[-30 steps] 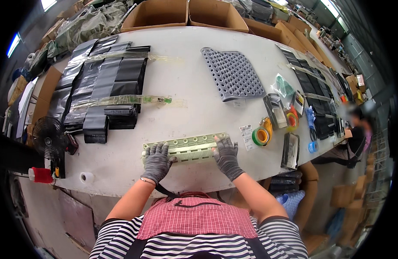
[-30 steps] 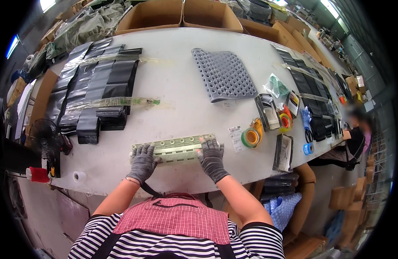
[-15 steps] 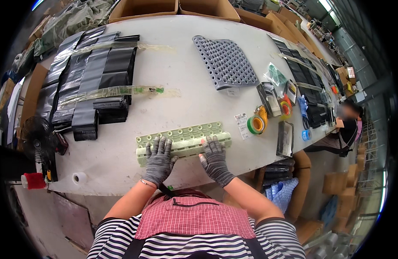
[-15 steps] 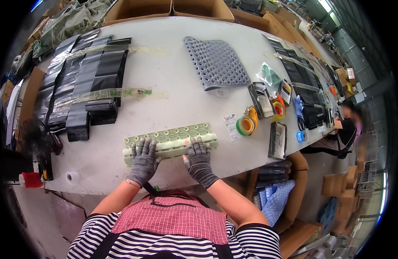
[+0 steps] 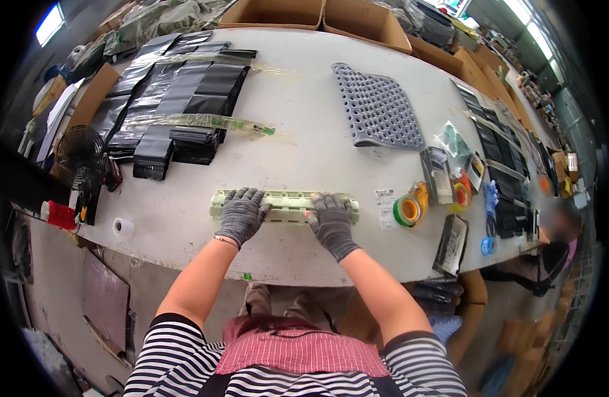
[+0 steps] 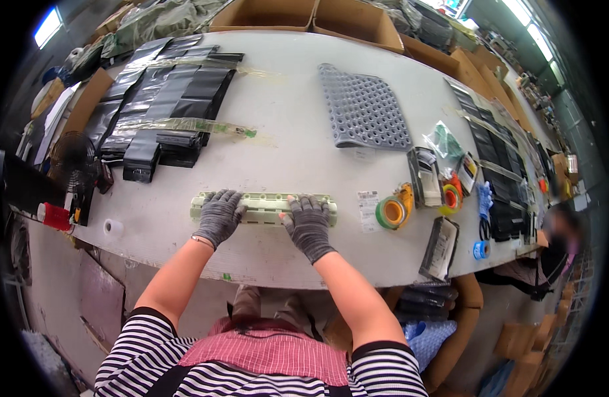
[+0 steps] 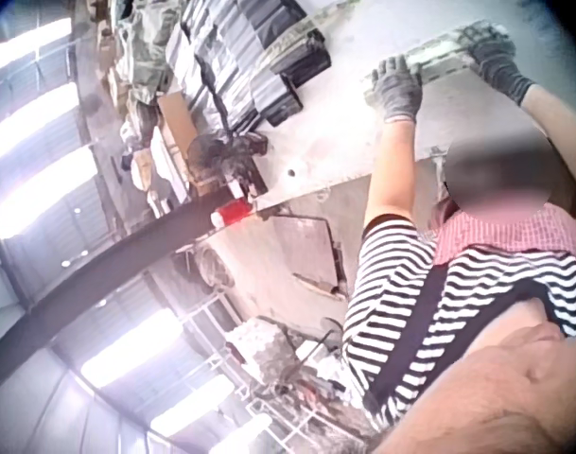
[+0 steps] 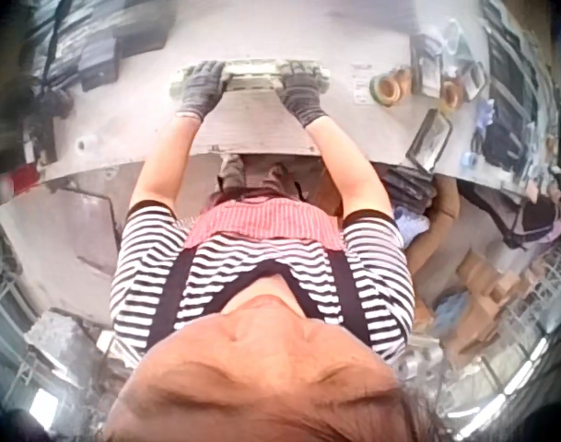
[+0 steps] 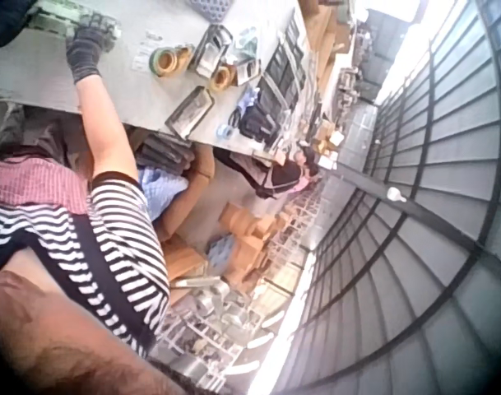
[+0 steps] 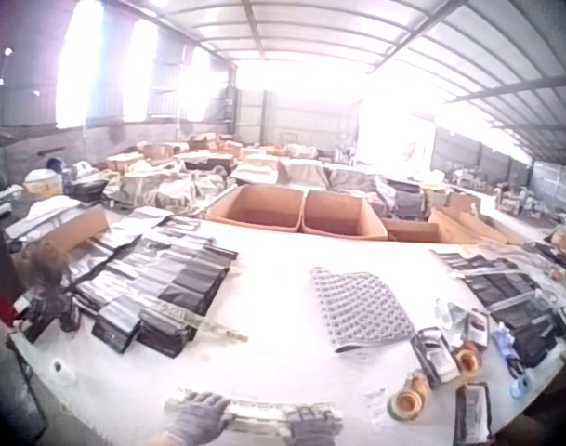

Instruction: The person rolls up soft mats, inserts them into plastic sleeves, attaches labels to the bags, and secures them with tape.

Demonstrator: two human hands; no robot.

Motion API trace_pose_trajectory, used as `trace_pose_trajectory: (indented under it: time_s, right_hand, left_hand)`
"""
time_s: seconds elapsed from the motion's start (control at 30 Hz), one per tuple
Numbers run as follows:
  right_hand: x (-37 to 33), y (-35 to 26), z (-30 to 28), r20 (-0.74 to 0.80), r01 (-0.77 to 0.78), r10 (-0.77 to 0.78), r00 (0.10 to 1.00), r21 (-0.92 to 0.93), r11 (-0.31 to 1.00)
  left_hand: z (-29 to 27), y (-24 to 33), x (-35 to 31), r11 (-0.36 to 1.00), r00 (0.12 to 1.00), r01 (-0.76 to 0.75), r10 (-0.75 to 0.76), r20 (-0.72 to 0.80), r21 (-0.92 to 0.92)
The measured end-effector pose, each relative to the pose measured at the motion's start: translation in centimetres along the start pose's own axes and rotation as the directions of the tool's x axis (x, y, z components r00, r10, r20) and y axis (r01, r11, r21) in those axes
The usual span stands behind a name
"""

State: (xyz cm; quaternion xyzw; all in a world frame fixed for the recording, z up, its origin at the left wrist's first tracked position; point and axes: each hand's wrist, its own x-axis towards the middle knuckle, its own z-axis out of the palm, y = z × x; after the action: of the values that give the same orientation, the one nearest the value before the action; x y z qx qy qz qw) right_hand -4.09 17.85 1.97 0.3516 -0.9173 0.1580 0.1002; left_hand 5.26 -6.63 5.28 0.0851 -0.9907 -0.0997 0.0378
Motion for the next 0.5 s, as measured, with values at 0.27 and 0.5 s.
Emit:
trace_pose_trajectory:
  time_s: [0.27, 0.5]
  right_hand:
    - [-0.7, 0.0, 0.7, -0.015, 0.003, -0.003, 1.0, -0.014, 1.0]
    - [-2.2, 1.1, 1.3, -0.06, 0.026, -0.027, 0.998, -0.01, 1.0]
  left_hand:
    - [3.1, -0.2, -1.2, 0.999, 0.993, -0.004, 0.01, -0.116, 0.051]
    - [1.7, 0.2, -1.6, 0.995, 0.993, -0.093, 0.091, -0.079, -0.034]
